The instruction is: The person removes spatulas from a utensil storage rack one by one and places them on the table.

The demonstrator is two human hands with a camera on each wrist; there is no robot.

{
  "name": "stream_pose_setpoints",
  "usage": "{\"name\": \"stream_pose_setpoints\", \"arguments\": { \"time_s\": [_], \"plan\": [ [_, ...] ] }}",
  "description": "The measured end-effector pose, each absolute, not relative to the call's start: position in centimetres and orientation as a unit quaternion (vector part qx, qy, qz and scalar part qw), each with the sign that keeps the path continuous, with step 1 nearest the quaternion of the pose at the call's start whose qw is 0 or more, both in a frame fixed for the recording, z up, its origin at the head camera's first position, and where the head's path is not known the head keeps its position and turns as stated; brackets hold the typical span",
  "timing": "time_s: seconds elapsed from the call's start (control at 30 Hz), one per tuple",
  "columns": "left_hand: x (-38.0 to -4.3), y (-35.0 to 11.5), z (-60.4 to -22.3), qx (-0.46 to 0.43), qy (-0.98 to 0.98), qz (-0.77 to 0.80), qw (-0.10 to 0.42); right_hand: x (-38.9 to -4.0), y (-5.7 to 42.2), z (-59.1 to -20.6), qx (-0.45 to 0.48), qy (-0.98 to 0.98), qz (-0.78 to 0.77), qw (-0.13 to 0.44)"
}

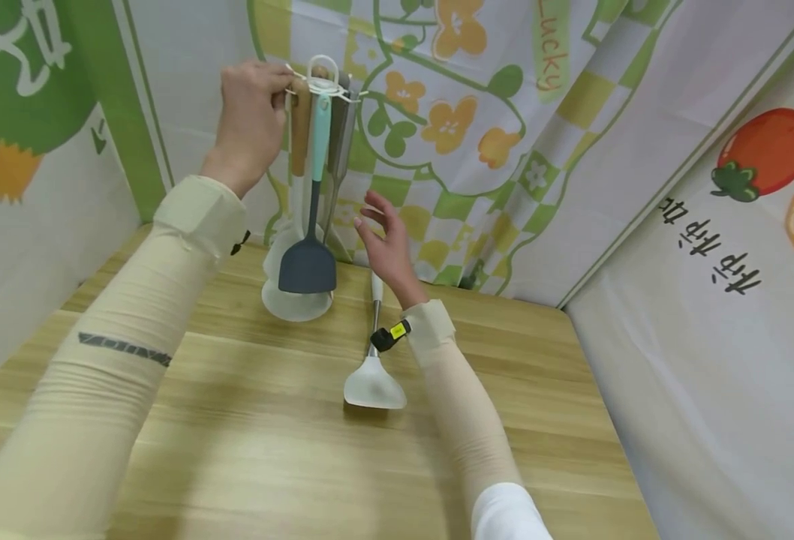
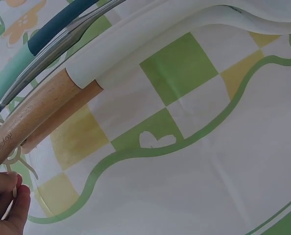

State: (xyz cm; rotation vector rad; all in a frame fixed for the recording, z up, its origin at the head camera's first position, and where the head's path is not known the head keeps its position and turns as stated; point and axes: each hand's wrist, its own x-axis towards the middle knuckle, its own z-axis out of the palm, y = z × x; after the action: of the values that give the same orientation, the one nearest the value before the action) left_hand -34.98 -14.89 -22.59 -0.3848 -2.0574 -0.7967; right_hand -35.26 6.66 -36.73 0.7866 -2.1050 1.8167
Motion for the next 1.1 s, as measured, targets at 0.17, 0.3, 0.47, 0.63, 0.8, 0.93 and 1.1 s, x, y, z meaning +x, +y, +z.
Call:
{"name": "stream_pose_setpoints", "arguments": {
  "time_s": [0.17, 0.3, 0.47, 0.63, 0.8, 0.93, 1.1],
  "plan": [
    [-35.0, -15.0, -22.7, -0.153, -0.827, -0.321, 0.436, -33.9, 5.7, -34.4, 0.277, -0.720, 0.626, 0.111],
    [-35.1, -15.1, -22.6, -0.154, -0.825, -0.321, 0.438, -34.0, 4.9, -33.5, 0.281, -0.728, 0.620, 0.078],
    [-35.0, -15.2, -22.5, -0.158, -0.823, -0.319, 0.443, -35.2, 3.8, -33.5, 0.289, -0.735, 0.610, 0.064],
    [-35.0, -15.1, -22.5, -0.156, -0.828, -0.315, 0.437, -36.9, 3.0, -34.9, 0.297, -0.725, 0.615, 0.088],
    [-35.0, -15.1, -22.4, -0.153, -0.828, -0.316, 0.437, -37.2, 2.8, -35.3, 0.310, -0.716, 0.617, 0.099],
    [-34.9, -15.1, -22.4, -0.151, -0.829, -0.320, 0.433, -37.2, 2.8, -35.2, 0.311, -0.712, 0.620, 0.109],
    [-34.8, -15.0, -22.3, -0.154, -0.833, -0.316, 0.426, -37.1, 3.0, -35.1, 0.295, -0.721, 0.618, 0.110]
  ]
}}
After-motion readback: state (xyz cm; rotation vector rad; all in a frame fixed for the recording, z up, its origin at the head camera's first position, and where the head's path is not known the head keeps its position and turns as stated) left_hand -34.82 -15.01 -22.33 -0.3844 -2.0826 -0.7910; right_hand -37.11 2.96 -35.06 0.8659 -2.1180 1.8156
